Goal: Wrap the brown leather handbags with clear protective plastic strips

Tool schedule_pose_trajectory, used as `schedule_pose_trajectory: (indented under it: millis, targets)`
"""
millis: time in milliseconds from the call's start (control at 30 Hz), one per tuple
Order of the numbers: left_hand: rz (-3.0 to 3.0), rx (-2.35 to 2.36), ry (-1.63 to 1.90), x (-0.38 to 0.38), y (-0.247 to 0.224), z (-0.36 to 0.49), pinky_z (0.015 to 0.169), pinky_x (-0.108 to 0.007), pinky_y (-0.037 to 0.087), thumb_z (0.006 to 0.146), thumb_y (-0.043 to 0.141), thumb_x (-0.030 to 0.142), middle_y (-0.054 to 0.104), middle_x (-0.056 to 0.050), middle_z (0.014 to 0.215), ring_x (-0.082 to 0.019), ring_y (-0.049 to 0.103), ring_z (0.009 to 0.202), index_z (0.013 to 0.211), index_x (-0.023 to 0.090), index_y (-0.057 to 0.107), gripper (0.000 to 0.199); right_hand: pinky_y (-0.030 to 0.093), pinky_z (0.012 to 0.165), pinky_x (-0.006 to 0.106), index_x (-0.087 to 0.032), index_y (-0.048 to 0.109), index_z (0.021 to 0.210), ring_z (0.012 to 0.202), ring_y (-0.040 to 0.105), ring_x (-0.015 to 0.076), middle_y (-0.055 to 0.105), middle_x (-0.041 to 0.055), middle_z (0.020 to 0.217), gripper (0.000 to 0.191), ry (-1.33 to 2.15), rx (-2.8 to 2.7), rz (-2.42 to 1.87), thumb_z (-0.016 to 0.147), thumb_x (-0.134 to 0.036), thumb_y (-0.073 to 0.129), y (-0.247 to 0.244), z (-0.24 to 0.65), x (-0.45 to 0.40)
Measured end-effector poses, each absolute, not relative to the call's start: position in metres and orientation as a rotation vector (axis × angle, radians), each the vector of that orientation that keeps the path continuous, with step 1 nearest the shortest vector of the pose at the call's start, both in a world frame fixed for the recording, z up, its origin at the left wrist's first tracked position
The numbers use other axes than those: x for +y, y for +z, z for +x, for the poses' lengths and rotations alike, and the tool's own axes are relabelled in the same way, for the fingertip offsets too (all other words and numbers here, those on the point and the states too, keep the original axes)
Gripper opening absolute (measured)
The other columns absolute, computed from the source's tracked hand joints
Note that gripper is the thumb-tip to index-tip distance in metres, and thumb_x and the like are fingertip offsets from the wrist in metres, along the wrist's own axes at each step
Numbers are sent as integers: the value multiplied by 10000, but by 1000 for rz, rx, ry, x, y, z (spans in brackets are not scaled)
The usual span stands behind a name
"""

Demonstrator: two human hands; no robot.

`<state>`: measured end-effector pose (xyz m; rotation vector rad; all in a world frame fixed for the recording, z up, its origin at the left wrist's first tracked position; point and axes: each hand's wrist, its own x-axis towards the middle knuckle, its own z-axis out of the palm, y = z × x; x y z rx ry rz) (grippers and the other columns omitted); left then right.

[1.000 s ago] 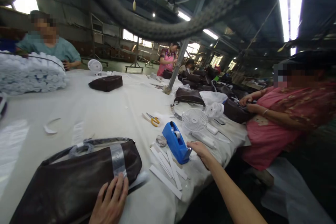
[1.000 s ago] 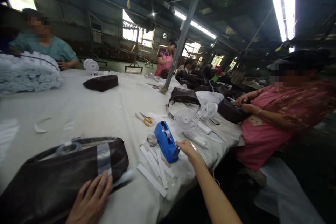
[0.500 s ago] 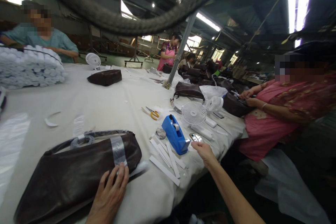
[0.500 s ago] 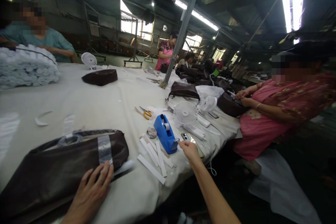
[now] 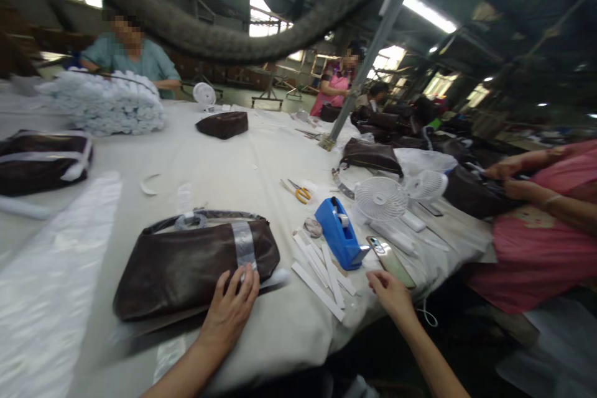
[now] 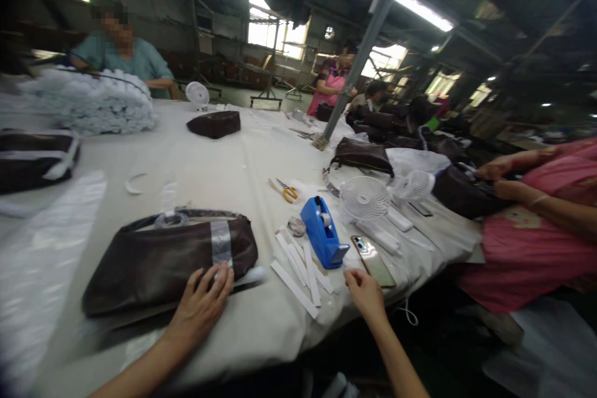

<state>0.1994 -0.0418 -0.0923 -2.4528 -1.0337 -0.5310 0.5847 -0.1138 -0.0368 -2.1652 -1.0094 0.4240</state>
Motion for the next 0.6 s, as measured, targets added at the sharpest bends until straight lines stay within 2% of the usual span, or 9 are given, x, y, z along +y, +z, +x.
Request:
schedule_pose_trajectory:
  millis: [133,267,400,500,600]
  targets:
    - [-2432,-1046,-416,-42,-78,199,1053,-505,344,937,468,225,485,-130,1398,-288,450,1246,1359,165,487,426,459,710,301,-199,680,803,747,607,214,681,37,747,318,640,-1590,-1825,794,-497,567,14,527,-90]
    - [-2452,-1054,-359,-44,-71,197,1049,-519,345,961,416,207,470,-143,1408,-295,446,1253,1370,158,469,415,462,745,275,-194,704,801,771,617,195,704,27,792,297,913,-2075,-1457,834,-457,570,72,455,-47]
    - [-2436,-1038,-354,-45,-71,196,1048,-543,343,975,365,199,468,-145,1410,-307,445,1249,1372,142,459,412,450,727,233,-182,738,877,746,618,153,714,-5,808,263,1105,-2489,-1134,851,-362,548,90,409,0]
    - [-2423,-1036,-356,-45,-72,196,1052,-553,342,978,349,194,469,-139,1410,-308,448,1246,1369,140,462,411,413,653,206,-198,753,858,652,587,115,715,-42,752,186,936,-2795,-1080,806,-238,579,85,386,30]
    - [-2419,-1042,-366,-44,-73,196,1050,-555,347,972,364,195,480,-138,1400,-313,455,1240,1362,142,471,408,390,702,230,-224,753,757,603,559,103,709,-62,678,130,439,-3078,-1060,731,-147,651,76,364,51]
